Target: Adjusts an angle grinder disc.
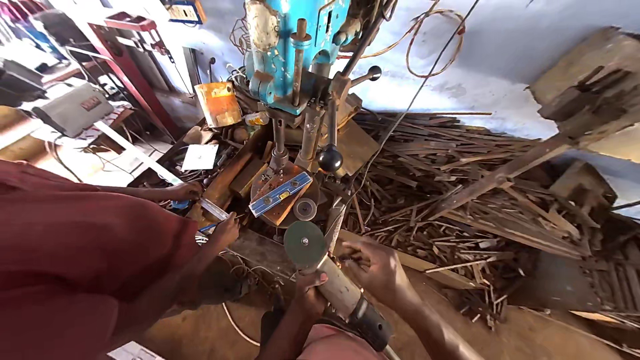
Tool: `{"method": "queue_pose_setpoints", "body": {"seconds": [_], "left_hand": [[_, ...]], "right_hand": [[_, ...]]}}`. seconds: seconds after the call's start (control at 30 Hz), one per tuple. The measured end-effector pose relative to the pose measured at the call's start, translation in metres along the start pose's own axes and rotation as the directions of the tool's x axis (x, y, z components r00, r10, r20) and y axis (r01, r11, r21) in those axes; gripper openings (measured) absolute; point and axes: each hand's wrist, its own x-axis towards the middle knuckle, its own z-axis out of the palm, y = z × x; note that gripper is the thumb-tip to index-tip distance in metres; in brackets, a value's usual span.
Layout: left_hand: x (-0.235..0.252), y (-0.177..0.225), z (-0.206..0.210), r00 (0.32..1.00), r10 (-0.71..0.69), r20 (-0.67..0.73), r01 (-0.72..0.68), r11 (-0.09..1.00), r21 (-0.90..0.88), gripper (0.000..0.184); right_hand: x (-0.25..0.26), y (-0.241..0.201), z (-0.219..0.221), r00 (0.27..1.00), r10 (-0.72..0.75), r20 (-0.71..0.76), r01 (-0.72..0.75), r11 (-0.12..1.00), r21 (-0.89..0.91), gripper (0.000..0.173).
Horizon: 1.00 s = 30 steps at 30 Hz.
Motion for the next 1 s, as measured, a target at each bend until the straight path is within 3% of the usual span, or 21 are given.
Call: {"method": "queue_pose_setpoints", "body": {"seconds": [0.1, 0.17, 0.4, 0.57, 0.7, 0.77, 0.87, 1.0], "left_hand": [[0.001, 0.000, -0.001, 0.999, 0.037, 0.004, -0.037, 0.999, -0.026, 0.035], [0.001, 0.001, 0.000, 0.999, 0.051, -0.018, -0.051, 0.999, -0.014, 0.035], [0.000, 0.002, 0.004, 0.991, 0.061, -0.115, -0.058, 0.998, 0.030, 0.035], [0.001, 0.001, 0.003, 0.995, 0.070, -0.077, -0.070, 0.997, 0.013, 0.035], [-0.001, 0.005, 0.010, 0.993, 0.073, -0.090, -0.069, 0.997, 0.043, 0.028], [-0.001, 0.005, 0.010, 0.995, 0.081, -0.063, -0.078, 0.996, 0.046, 0.026], [-0.001, 0.005, 0.009, 0.997, 0.074, -0.027, -0.073, 0.997, 0.026, 0.028], [-0.002, 0.006, 0.013, 0.996, 0.053, -0.070, -0.051, 0.998, 0.027, 0.034]], "right_hand": [[-0.019, 0.010, 0.019, 0.937, -0.314, -0.157, 0.295, 0.947, -0.129, 0.011], [-0.025, 0.017, 0.024, 0.918, -0.377, -0.123, 0.363, 0.924, -0.122, 0.008], [-0.020, 0.024, 0.018, 0.934, -0.344, 0.101, 0.348, 0.937, -0.034, 0.013], [-0.012, 0.020, 0.009, 0.931, -0.317, 0.182, 0.329, 0.944, -0.039, 0.012], [0.002, 0.014, 0.000, 0.946, -0.203, 0.254, 0.222, 0.974, -0.045, 0.022], [0.015, 0.004, -0.004, 0.958, -0.200, 0.208, 0.202, 0.979, 0.011, 0.027], [0.039, -0.015, -0.006, 0.947, -0.293, 0.131, 0.286, 0.956, 0.065, 0.031], [0.064, -0.032, 0.000, 0.910, -0.377, 0.173, 0.381, 0.924, 0.010, 0.032]]}}
